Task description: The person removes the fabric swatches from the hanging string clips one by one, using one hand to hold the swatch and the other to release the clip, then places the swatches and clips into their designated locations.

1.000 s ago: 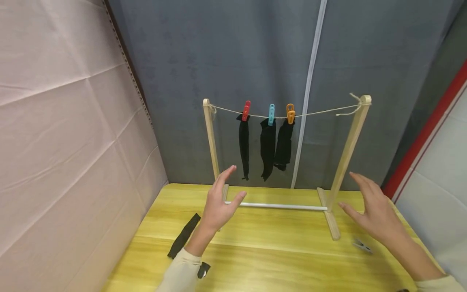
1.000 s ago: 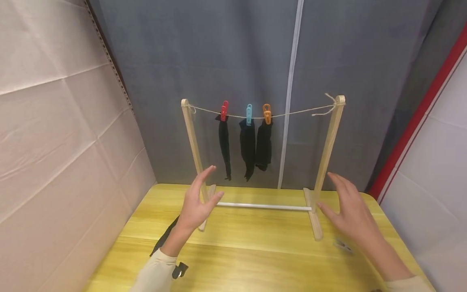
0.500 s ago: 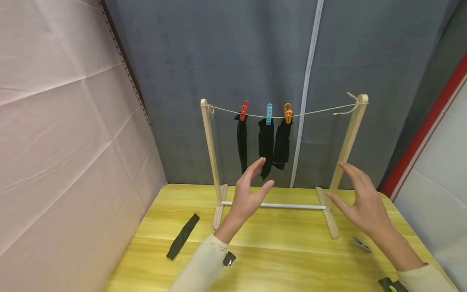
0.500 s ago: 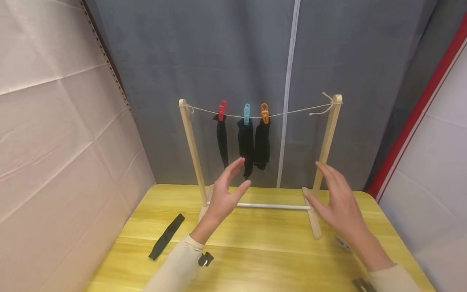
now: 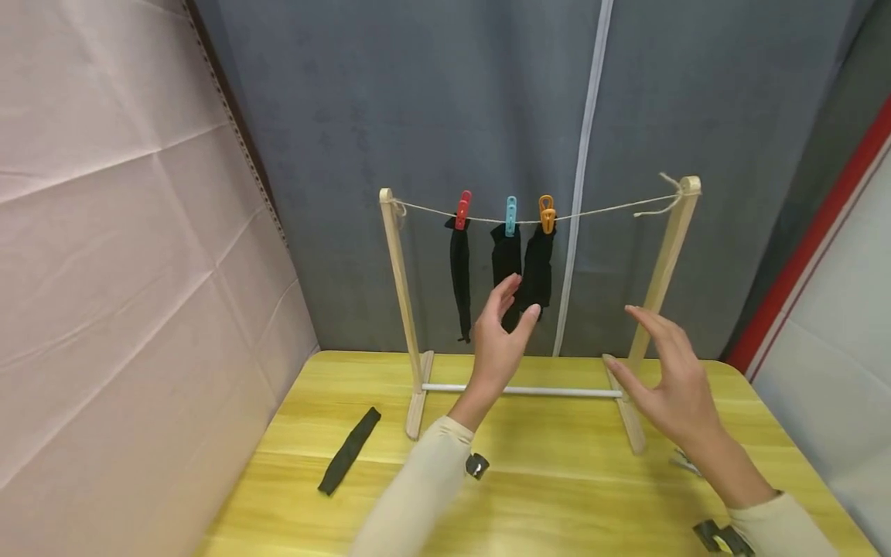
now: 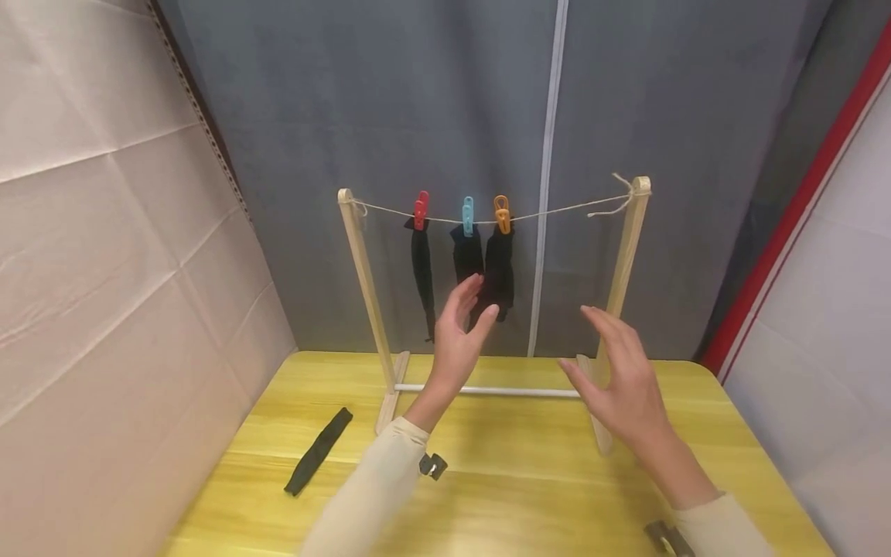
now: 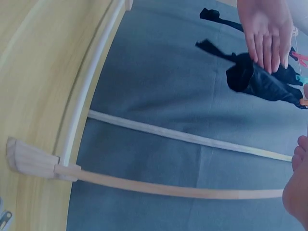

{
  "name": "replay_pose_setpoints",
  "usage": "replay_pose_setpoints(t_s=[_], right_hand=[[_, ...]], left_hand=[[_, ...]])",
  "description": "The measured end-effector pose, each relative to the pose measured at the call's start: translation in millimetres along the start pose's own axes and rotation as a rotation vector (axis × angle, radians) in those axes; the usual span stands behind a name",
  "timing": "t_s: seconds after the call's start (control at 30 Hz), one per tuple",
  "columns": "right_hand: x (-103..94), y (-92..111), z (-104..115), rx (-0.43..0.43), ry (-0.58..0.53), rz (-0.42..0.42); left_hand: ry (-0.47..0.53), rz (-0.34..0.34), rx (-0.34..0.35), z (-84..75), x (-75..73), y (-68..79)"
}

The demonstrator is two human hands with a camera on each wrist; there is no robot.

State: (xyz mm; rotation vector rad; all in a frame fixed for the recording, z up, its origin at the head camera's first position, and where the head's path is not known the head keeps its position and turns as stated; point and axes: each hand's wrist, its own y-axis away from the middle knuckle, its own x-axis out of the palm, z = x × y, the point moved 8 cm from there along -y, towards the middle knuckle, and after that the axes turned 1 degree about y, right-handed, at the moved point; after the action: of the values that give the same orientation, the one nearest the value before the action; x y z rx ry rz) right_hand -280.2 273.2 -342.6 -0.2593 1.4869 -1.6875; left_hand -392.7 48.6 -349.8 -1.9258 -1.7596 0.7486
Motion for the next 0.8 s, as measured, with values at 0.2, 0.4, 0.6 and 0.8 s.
replay_pose_setpoints(t_s=[0.2, 0.4, 0.6, 0.8], right_hand=[[6.3, -3, 9, -0.034, -0.018, -0.021], [8.8, -12, 18, -0.062, -0.015, -0.049], [9.7, -29, 28, -0.071, -0.016, -0.079], [13.7, -53, 38, -0.064, -0.025, -0.072]], left_hand=[[-0.009, -0.012, -0.084, 9.4, 13.1, -14.4], [-0.01, -0.046, -0.198, 25.7, 21.5, -20.1], [0.013, -0.089, -0.207, 35.3, 24.5, -23.8], [0.082, -0.104, -0.153, 36.3, 27.4, -27.5]])
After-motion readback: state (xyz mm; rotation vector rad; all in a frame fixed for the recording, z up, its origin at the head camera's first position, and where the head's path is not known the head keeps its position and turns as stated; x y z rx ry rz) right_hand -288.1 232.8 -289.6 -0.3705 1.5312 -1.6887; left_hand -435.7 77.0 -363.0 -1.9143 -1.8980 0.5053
